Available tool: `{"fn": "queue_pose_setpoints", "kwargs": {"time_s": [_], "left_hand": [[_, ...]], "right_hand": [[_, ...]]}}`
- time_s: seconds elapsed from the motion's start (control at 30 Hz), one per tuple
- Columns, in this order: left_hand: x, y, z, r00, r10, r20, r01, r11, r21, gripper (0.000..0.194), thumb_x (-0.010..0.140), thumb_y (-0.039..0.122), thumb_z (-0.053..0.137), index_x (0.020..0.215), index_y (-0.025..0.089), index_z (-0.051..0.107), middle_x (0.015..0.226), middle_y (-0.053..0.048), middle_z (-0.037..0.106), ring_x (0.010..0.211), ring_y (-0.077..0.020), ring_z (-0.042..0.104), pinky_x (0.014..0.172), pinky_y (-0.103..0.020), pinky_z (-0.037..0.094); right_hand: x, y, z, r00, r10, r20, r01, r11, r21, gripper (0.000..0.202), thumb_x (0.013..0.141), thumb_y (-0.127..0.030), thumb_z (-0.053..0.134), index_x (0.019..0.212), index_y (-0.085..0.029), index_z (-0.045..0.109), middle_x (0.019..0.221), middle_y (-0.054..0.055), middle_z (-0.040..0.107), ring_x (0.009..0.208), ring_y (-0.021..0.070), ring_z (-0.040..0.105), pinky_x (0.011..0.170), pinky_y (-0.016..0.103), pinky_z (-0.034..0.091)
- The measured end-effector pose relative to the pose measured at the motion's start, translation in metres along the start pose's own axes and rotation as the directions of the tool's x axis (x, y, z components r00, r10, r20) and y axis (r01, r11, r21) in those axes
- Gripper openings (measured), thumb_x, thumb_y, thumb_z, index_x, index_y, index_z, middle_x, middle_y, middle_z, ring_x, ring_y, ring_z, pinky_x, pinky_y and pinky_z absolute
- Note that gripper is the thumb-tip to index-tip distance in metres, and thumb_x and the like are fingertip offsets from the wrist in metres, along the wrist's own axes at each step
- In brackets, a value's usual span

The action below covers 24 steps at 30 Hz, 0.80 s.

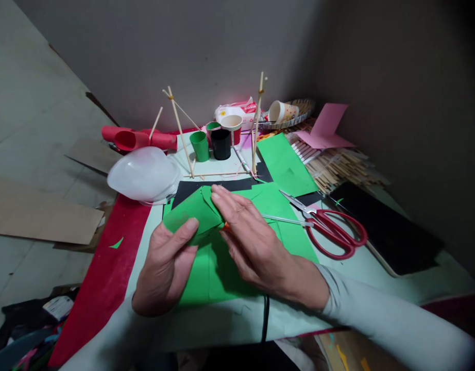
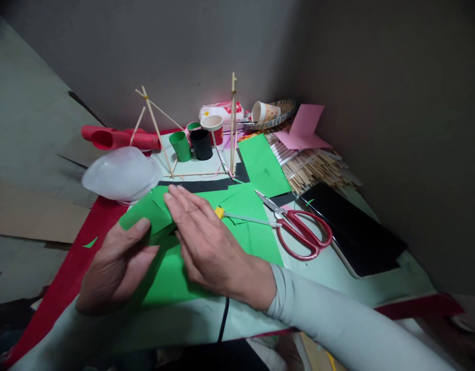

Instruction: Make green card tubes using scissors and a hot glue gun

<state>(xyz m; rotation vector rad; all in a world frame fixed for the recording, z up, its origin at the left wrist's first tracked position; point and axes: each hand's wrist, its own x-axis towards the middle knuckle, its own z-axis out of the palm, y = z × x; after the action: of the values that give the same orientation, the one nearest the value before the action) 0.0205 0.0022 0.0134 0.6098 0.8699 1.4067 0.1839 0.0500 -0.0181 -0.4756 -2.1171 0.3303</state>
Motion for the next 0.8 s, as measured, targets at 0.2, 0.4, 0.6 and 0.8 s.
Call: {"fn": "queue_pose_setpoints", "kwargs": {"time_s": [0.2, 0.4, 0.6, 0.8], "left_hand": [[0.003, 0.008, 0.004, 0.981, -0.191, -0.024, 0.187, 0.977, -0.103, 0.049, 0.094, 0.019, 0.066, 0.142, 0.018, 0.063, 0.123, -0.011, 0.080, 0.134, -0.0340, 0.064, 0.120, -0.053, 0.045], [0.000, 0.007, 0.001, 0.974, -0.221, 0.058, 0.225, 0.970, -0.089, 0.049, 0.091, 0.019, 0.069, 0.141, 0.020, 0.064, 0.121, -0.010, 0.080, 0.134, -0.0338, 0.063, 0.120, -0.052, 0.046], [-0.007, 0.002, -0.003, 0.975, -0.185, 0.125, 0.180, 0.982, 0.051, 0.042, 0.087, 0.020, 0.077, 0.129, 0.028, 0.073, 0.120, -0.007, 0.081, 0.128, -0.0356, 0.068, 0.110, -0.051, 0.056], [-0.005, -0.001, 0.000, 0.990, -0.109, 0.087, 0.098, 0.988, 0.117, 0.044, 0.087, 0.019, 0.079, 0.130, 0.024, 0.073, 0.117, -0.008, 0.081, 0.119, -0.0333, 0.073, 0.102, -0.045, 0.061]], "right_hand": [[0.013, 0.010, -0.024, 0.974, 0.221, 0.057, -0.228, 0.947, 0.226, 0.077, 0.099, -0.039, 0.065, 0.162, -0.014, 0.030, 0.164, 0.020, 0.043, 0.152, 0.0292, 0.042, 0.122, 0.054, 0.041], [0.012, 0.015, -0.028, 0.935, 0.328, 0.135, -0.354, 0.865, 0.355, 0.056, 0.104, -0.037, 0.059, 0.155, -0.022, 0.041, 0.160, 0.013, 0.051, 0.143, 0.0255, 0.054, 0.117, 0.048, 0.048], [0.012, 0.010, -0.024, 0.973, 0.226, 0.054, -0.232, 0.955, 0.183, 0.045, 0.108, -0.030, 0.051, 0.149, -0.012, 0.049, 0.146, 0.015, 0.064, 0.131, 0.0217, 0.063, 0.111, 0.040, 0.053], [0.009, 0.008, -0.018, 0.990, 0.138, 0.008, -0.138, 0.982, 0.128, 0.045, 0.109, -0.028, 0.049, 0.150, -0.008, 0.050, 0.143, 0.018, 0.066, 0.131, 0.0209, 0.062, 0.112, 0.039, 0.052]]}}
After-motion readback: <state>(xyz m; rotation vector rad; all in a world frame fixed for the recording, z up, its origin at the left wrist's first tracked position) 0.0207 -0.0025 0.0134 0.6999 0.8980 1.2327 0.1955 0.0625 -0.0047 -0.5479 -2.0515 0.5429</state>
